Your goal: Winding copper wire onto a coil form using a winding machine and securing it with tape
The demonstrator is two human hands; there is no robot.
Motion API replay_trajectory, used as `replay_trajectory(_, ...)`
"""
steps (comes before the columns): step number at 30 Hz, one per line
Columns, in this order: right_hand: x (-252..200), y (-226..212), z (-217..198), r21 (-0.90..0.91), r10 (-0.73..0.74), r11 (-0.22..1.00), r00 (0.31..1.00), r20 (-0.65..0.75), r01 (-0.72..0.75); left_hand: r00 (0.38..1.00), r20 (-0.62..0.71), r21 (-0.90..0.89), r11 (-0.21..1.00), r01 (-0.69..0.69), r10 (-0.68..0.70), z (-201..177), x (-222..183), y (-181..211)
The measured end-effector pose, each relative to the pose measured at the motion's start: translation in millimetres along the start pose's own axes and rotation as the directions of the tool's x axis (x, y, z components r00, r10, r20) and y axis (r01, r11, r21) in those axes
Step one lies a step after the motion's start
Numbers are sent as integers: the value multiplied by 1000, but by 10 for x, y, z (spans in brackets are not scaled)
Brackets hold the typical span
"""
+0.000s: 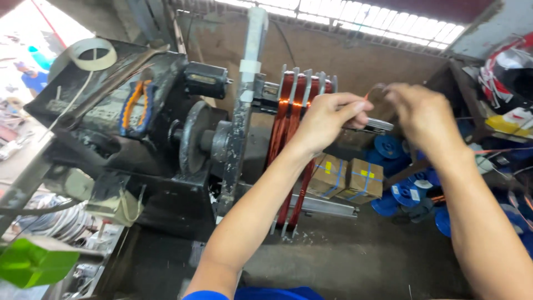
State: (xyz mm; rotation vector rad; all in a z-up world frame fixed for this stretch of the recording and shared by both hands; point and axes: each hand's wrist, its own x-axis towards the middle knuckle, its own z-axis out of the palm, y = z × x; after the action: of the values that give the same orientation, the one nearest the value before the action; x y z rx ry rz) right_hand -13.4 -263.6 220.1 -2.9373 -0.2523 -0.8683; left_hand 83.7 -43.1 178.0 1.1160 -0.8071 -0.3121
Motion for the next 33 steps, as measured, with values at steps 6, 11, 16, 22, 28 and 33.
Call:
replay_trajectory(6, -425, -743, 332, -252, 236, 959, 851, 470, -126, 999, 20, -343, 939, -28, 37, 38, -191, 46)
replay_trajectory(11, -589, -864, -325, -66, 30, 998, 800, 599, 12, 999, -45, -298, 954, -40, 28, -9, -54, -193)
replay_trajectory(16, -476, 253, -568, -209, -168, 955, 964, 206, 211, 958, 109, 336, 898, -286, 264, 199, -222, -93)
replay_trajectory(22, -262, -295, -247, 183, 49, 982, 997, -68, -36, 945, 191, -195, 953, -230, 267, 138, -460, 134)
replay_trajectory(28, -560, -1297, 127, 767, 384, 357, 832, 401, -534, 967, 253, 1, 1000, 10, -10, 203, -502, 338)
replay_trajectory(33, -1052, -1024, 99, 821, 344, 192, 820, 457, -538, 945, 261, 267, 926, -267, 197, 387, -354, -302)
